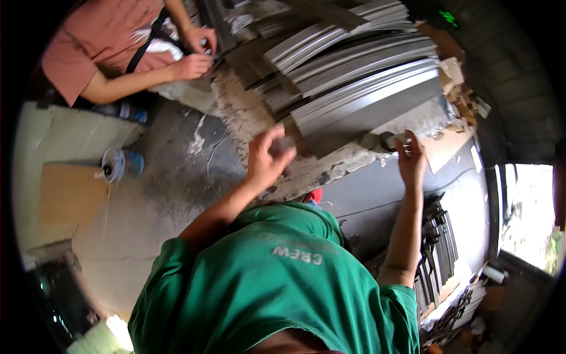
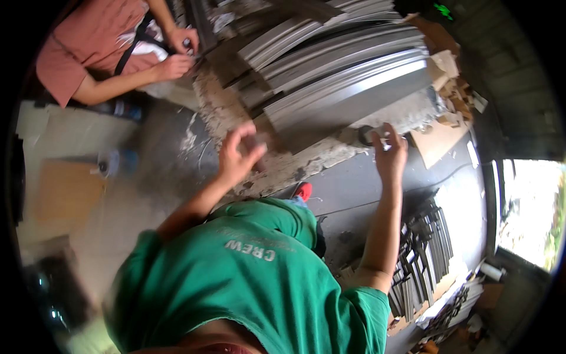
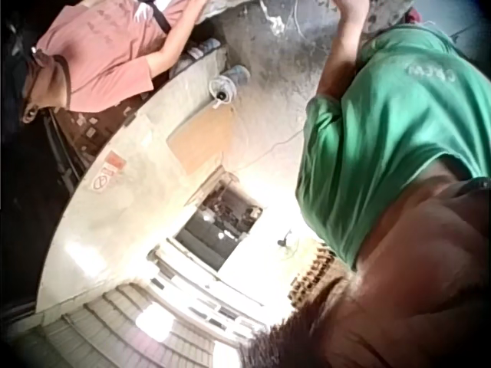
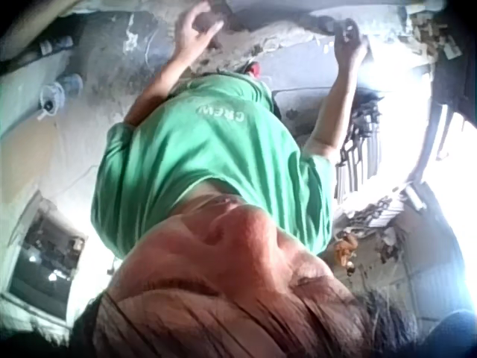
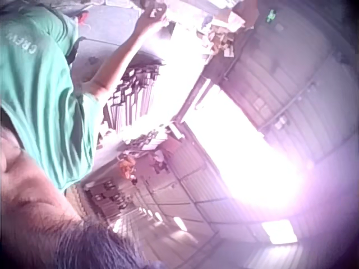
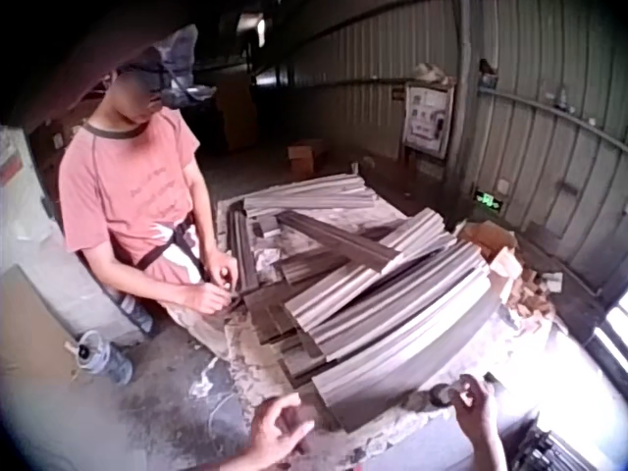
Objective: Sanding and cleaning the edges of long grey composite or plastic furniture strips.
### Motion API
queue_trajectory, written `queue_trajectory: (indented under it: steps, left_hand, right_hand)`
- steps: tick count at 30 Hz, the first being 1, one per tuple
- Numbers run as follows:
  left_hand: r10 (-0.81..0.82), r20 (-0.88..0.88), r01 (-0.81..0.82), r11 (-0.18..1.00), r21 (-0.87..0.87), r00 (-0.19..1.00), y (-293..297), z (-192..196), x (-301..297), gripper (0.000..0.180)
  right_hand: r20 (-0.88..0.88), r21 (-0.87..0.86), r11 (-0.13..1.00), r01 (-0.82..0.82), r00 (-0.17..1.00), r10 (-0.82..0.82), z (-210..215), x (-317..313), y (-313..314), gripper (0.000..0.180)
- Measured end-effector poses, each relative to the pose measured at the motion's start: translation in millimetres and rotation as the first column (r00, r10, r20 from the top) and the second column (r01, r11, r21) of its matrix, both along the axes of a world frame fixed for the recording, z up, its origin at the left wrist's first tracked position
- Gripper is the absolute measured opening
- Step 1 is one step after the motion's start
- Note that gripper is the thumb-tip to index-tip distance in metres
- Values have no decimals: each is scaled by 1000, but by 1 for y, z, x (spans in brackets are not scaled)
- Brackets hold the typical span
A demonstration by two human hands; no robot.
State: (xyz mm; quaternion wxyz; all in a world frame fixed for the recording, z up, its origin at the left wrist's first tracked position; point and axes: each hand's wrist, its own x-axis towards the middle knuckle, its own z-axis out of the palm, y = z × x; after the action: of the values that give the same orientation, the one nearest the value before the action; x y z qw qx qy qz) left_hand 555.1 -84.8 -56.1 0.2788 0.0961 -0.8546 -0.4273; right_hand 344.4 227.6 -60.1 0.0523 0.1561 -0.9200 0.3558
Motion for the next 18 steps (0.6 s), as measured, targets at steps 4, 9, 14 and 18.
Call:
queue_trajectory:
  steps: [4, 9, 14, 18]
  left_hand:
    - [391, -272, -357, 919, 168, 879, -64, 53, -38, 35]
    - [13, -341, 19, 996, 89, 940, -15, 74, -67, 16]
    - [-399, 238, 424, 904, -62, 885, 88, -17, -102, 79]
    - [-390, 334, 480, 840, -254, 858, 111, -26, -136, 99]
  right_hand:
    - [-56, 165, 981, -106, 992, 116, 32, 9, -8, 35]
    - [-71, 178, 974, -142, 985, 156, 36, 7, -16, 35]
    - [87, -92, 996, 1, 996, 7, 10, -2, -2, 34]
    - [212, -412, 910, 52, 976, 40, -2, -3, 9, 26]
